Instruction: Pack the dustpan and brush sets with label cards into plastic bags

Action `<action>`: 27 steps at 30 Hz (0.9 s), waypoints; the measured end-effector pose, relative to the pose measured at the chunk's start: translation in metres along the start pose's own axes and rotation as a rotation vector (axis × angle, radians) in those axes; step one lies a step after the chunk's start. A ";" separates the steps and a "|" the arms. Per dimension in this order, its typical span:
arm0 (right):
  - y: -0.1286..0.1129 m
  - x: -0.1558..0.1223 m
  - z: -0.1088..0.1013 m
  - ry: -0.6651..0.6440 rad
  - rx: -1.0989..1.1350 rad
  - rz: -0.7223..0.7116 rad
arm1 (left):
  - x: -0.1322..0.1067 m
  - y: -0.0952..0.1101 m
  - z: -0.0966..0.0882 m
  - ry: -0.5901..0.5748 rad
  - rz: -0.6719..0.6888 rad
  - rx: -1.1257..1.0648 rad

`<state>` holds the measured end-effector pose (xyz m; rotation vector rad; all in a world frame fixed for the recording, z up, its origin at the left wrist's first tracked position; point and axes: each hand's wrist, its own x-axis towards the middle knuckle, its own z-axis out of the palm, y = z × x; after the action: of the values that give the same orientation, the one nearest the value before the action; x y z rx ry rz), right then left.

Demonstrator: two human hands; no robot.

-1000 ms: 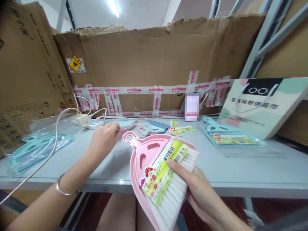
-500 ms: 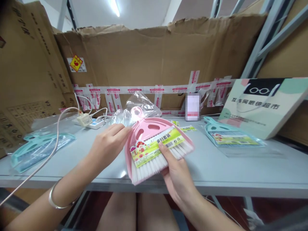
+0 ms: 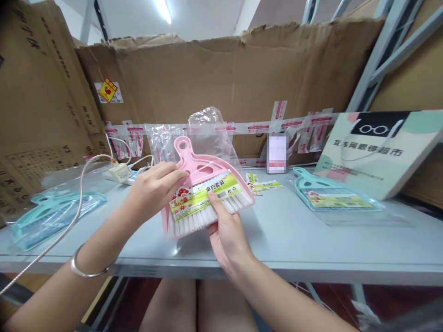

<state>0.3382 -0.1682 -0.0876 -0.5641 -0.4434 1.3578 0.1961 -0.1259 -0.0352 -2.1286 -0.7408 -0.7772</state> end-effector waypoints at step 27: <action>0.006 0.026 0.016 0.011 0.144 -0.014 | -0.003 -0.027 0.022 0.109 -0.797 -0.810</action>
<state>0.3280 -0.1403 -0.0796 -0.4494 -0.3368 1.3608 0.1816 -0.0939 -0.0376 -2.4135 -1.4190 -1.8477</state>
